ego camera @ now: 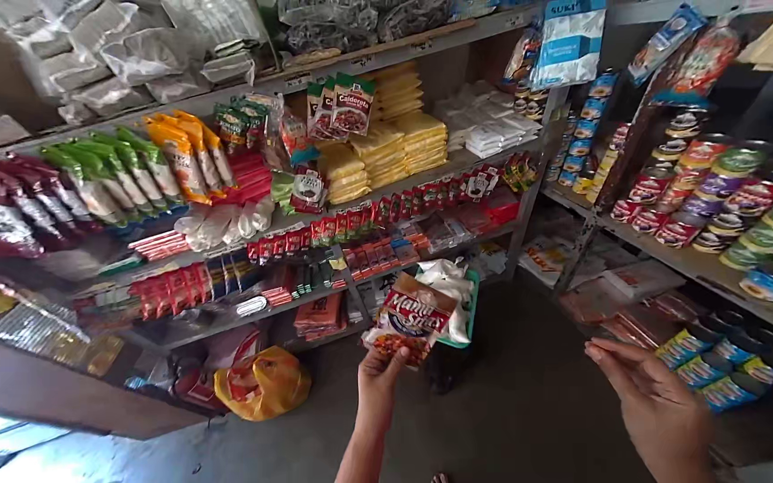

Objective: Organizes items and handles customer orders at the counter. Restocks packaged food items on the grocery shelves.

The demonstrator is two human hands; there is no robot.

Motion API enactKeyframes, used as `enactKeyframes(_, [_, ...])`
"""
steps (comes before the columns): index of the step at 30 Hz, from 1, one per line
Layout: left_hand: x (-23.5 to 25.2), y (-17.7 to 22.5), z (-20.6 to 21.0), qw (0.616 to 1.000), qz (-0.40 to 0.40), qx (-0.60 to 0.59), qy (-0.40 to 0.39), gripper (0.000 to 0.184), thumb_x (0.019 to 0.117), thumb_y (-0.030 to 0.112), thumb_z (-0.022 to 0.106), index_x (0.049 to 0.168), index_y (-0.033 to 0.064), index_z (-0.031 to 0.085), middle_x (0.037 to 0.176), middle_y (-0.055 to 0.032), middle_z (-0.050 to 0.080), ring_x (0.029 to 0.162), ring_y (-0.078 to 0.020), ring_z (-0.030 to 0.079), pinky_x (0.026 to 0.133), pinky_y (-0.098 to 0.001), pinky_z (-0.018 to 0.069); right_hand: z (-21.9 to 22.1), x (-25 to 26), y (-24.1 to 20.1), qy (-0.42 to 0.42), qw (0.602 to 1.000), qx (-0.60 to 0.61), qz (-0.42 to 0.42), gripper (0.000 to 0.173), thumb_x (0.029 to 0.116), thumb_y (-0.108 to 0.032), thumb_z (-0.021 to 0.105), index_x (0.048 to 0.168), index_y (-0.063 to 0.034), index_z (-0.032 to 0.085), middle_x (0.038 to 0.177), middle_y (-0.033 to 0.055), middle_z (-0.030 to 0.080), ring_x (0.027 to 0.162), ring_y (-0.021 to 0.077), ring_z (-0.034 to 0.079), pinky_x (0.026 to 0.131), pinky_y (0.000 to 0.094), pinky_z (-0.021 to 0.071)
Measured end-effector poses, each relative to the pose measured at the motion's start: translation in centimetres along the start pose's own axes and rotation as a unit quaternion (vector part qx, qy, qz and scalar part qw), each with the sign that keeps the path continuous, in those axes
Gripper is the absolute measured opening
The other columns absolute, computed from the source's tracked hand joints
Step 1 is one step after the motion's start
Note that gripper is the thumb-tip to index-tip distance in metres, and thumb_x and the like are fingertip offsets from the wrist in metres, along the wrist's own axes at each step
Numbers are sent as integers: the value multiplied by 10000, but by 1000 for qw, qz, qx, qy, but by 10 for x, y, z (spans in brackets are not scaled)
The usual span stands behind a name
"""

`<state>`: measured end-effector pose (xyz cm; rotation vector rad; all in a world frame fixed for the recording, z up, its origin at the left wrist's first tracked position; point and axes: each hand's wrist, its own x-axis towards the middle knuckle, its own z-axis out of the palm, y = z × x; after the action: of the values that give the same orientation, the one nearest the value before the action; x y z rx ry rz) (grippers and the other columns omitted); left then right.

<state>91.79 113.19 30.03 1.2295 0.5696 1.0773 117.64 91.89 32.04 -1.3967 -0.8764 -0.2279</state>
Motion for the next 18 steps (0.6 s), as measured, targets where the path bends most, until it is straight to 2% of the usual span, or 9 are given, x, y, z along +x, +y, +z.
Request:
enactKeyframes(2, [59,7,7,999,32,3,-2,214,947,-7,668,1148,-67,629,985,-114,758,921,-177,742,901,-363,611,11,24,16,11,1000,2,6,153,934,-25,692,1076,31,706,1018,6,750,907,22,709,836,198,606])
enactKeyframes(5, [147,21,22,996,89,2,-7,220,956,-3,664,1155,-80,610,964,-108,753,905,-175,738,898,-370,610,30,58,38,12,999,22,21,131,948,2,661,1071,-18,699,1003,-59,750,915,20,715,858,217,611])
enactKeyframes(8, [230,40,44,992,125,4,3,203,966,7,656,1147,-78,618,951,-124,743,887,-196,734,872,-387,615,48,93,69,7,999,30,30,135,950,17,652,1079,0,688,1002,-53,750,914,32,722,866,237,619])
enactKeyframes(11, [303,51,64,991,130,16,20,222,976,78,677,1179,-9,649,1014,-111,735,918,-197,721,869,-402,607,71,137,103,1,999,40,35,131,948,24,648,1075,21,679,988,-49,746,897,26,723,847,228,621])
enactKeyframes(13, [344,60,78,990,132,35,27,242,989,181,689,1193,52,664,1047,-72,729,918,-162,705,853,-372,596,89,177,124,-15,998,58,29,131,951,28,634,1076,18,672,992,-48,748,900,34,726,854,236,623])
enactKeyframes(15, [379,68,90,989,140,43,33,250,997,216,683,1199,72,658,1068,-51,720,926,-138,697,875,-357,588,108,218,141,-37,997,65,14,135,962,10,633,1091,39,663,1007,-28,742,920,35,722,867,235,618])
enactKeyframes(18, [438,75,105,985,165,25,53,224,983,126,685,1154,-13,648,1012,-88,726,902,-155,711,872,-361,598,141,284,158,-63,994,77,-38,144,973,-22,623,1087,57,659,1028,0,746,943,40,725,880,230,615])
